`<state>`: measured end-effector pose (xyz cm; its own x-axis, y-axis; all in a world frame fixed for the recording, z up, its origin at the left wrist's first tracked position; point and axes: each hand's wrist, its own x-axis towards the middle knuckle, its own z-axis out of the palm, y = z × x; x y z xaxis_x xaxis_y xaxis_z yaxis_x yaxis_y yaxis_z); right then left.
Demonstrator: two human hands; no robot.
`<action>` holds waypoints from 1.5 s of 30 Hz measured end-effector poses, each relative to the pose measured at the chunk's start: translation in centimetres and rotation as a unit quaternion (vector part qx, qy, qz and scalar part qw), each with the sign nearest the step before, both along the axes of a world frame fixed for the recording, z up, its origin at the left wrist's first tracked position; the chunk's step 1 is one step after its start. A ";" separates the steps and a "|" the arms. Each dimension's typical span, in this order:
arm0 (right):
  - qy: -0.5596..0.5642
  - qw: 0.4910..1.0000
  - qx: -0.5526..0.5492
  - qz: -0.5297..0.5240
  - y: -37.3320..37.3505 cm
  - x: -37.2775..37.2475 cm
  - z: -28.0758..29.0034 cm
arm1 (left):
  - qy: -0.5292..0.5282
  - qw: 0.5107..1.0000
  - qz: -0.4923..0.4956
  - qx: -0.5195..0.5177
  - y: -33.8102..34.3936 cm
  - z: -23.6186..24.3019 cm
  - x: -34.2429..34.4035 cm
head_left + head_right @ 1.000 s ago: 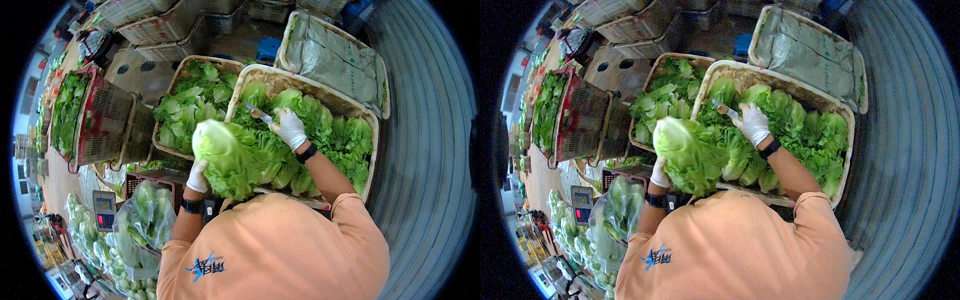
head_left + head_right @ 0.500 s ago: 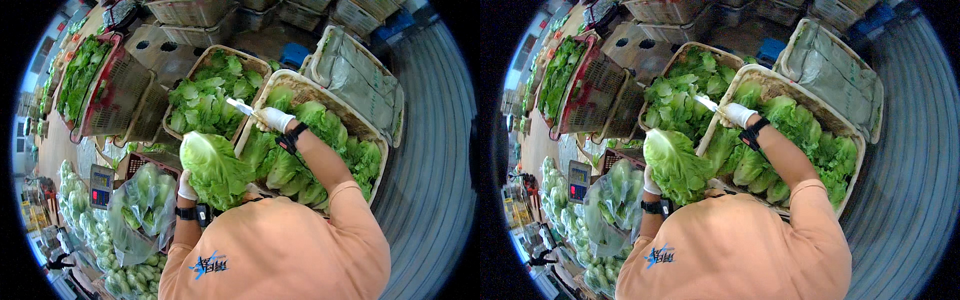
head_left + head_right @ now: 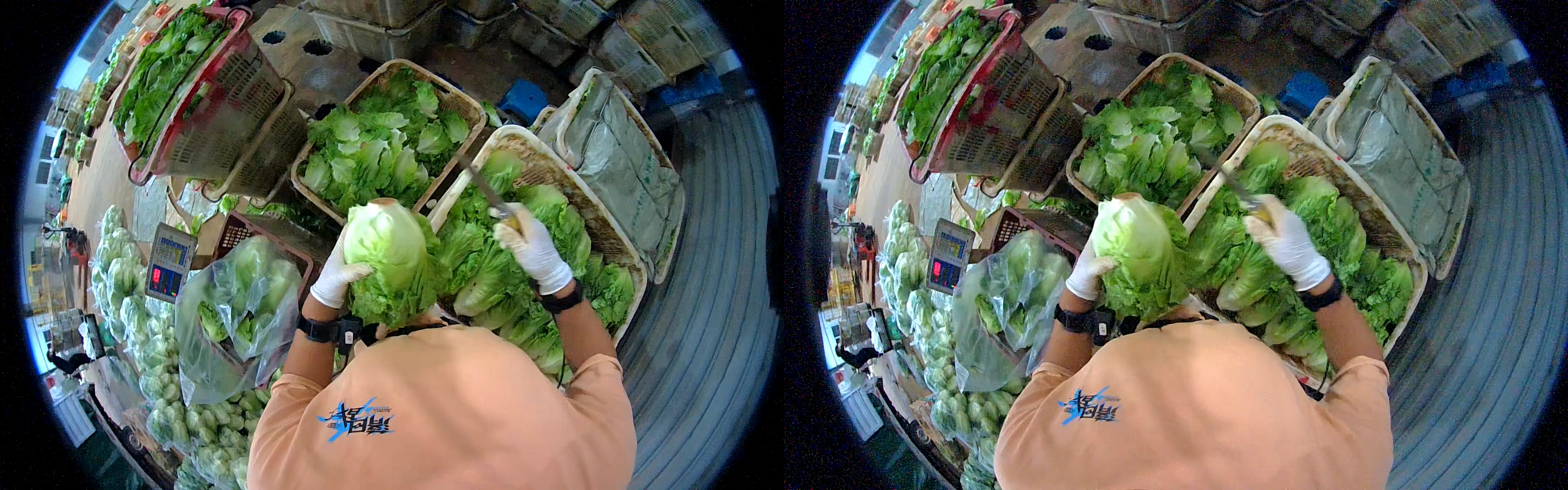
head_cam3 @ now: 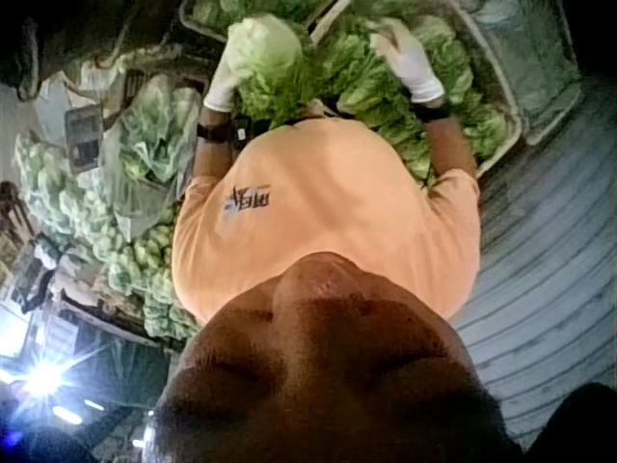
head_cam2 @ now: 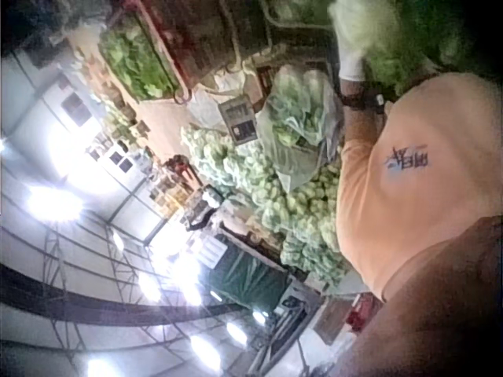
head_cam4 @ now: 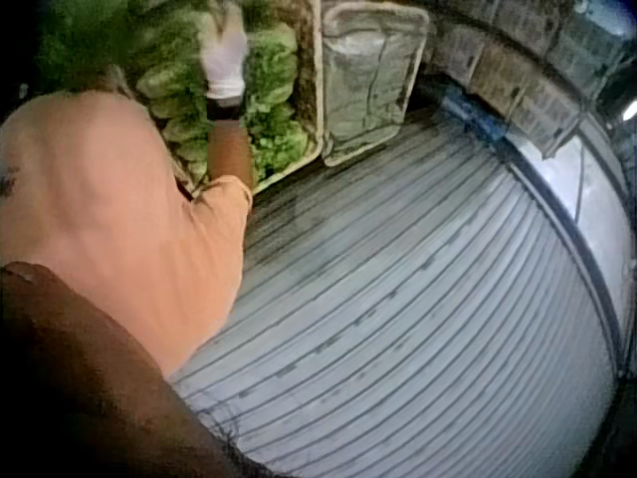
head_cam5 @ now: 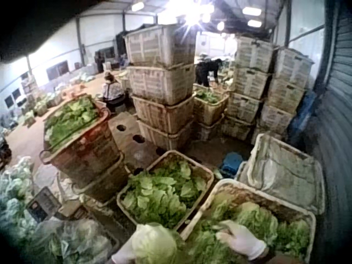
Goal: The person trims the base of lettuce heads using a knife, removes outer leaves, weighs the lettuce on a scale, and places them into plastic bags for packaging.
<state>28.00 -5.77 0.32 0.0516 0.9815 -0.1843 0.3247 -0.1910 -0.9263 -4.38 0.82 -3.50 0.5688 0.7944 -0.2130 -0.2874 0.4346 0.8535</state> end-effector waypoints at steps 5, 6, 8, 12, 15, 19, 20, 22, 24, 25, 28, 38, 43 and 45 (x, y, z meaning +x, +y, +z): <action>-0.321 0.879 0.338 0.102 4.7 -5.8 4.0 | -0.005 1.000 0.007 0.012 0.9 2.3 2.0; -0.321 0.878 0.339 0.102 5.2 -6.0 3.9 | -0.003 1.000 0.009 0.019 1.0 2.4 2.1; -0.382 0.845 0.354 0.117 6.2 -6.2 3.4 | 0.033 0.998 0.002 0.059 1.4 1.6 1.7; -0.398 0.824 0.383 0.130 7.7 -6.4 3.3 | 0.088 0.990 0.034 0.108 1.6 1.2 1.1; -0.403 0.810 0.401 0.139 8.6 -6.2 2.6 | 0.118 0.982 0.060 0.138 1.3 1.3 0.9; -0.399 0.813 0.391 0.166 10.7 -5.4 0.3 | 0.103 0.983 0.092 0.119 1.3 0.4 1.3; -0.399 0.812 0.393 0.166 11.3 -4.8 -0.8 | 0.109 0.983 0.100 0.106 1.4 -0.2 1.3; -0.503 0.833 0.178 0.143 12.6 -2.1 -4.3 | 0.117 0.980 0.112 0.112 1.5 0.0 0.9; -0.564 0.816 -0.024 0.122 13.8 2.5 -6.7 | 0.081 0.972 0.136 0.172 1.2 0.6 0.1; -0.550 0.828 -0.026 0.101 13.7 2.3 -5.1 | 0.030 0.977 0.162 0.136 0.9 1.4 0.0; -0.460 0.887 0.039 -0.009 12.1 1.7 -1.9 | -0.048 0.985 0.159 0.042 1.5 0.3 -1.4; -0.600 0.796 0.046 -0.060 1.1 3.4 -8.8 | -0.317 0.928 0.108 -0.165 -0.2 -4.1 -3.2; 0.140 0.985 0.041 0.094 7.2 -6.4 4.4 | -0.118 0.989 0.022 -0.086 1.6 1.2 -0.5; -0.103 0.930 0.251 0.249 8.6 -8.9 5.7 | -0.079 0.997 -0.013 -0.015 1.6 0.8 0.5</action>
